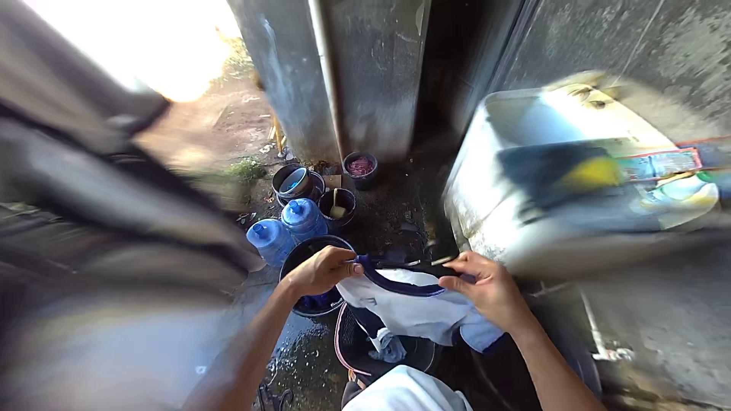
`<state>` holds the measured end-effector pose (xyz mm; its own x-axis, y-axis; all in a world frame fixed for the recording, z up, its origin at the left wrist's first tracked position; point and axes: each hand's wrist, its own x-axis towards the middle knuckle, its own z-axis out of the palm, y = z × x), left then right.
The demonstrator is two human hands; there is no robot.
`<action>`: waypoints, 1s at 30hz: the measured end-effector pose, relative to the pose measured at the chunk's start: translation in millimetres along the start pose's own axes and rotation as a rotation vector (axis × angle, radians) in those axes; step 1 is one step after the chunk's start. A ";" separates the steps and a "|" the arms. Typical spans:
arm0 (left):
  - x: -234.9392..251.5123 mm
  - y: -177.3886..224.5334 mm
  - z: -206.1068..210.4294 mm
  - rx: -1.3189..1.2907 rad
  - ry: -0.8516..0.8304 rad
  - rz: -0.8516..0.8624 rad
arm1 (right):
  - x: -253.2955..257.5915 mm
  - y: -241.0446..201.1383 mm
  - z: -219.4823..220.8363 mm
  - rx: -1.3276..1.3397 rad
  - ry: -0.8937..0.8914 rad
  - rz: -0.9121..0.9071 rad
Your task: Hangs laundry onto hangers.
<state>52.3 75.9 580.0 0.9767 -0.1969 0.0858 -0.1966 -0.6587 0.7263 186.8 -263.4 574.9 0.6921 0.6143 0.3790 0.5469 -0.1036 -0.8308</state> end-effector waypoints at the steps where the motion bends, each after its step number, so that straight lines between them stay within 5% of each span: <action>1: 1.8 -0.9 5.5 -0.028 0.050 0.066 | 2.4 -0.2 -9.6 0.096 0.061 0.067; 3: 3.8 2.8 10.9 -0.015 0.187 0.174 | 2.3 0.2 -28.2 0.206 0.214 0.109; 7: 6.6 12.4 2.5 -0.019 0.386 0.333 | -8.6 -9.6 -62.5 0.110 0.315 -0.109; 11: 10.4 29.3 -14.0 -0.057 0.497 0.378 | -12.3 8.5 -85.3 -0.307 0.057 -0.075; 13: 10.1 37.3 -28.3 -0.160 0.456 0.297 | -10.5 20.9 -74.4 -0.197 0.032 -0.124; 18: 1.9 39.5 -67.4 -0.536 0.005 0.151 | -9.5 21.1 -79.7 -0.054 0.136 -0.260; 23: 8.1 47.8 -59.9 -0.433 0.082 0.159 | -5.4 2.7 -73.0 -0.215 0.104 -0.422; 27: 8.2 49.8 -43.6 -0.016 0.133 0.083 | 2.0 2.1 -68.9 -0.203 0.250 -0.416; 30: 6.1 36.2 -33.7 0.072 0.239 0.236 | 1.5 2.6 -82.2 -0.190 0.240 -0.338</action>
<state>54.1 75.3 629.8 0.8947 -0.1798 0.4088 -0.4164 -0.6668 0.6180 227.9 -327.0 606.9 0.5369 0.4416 0.7188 0.8223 -0.0836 -0.5629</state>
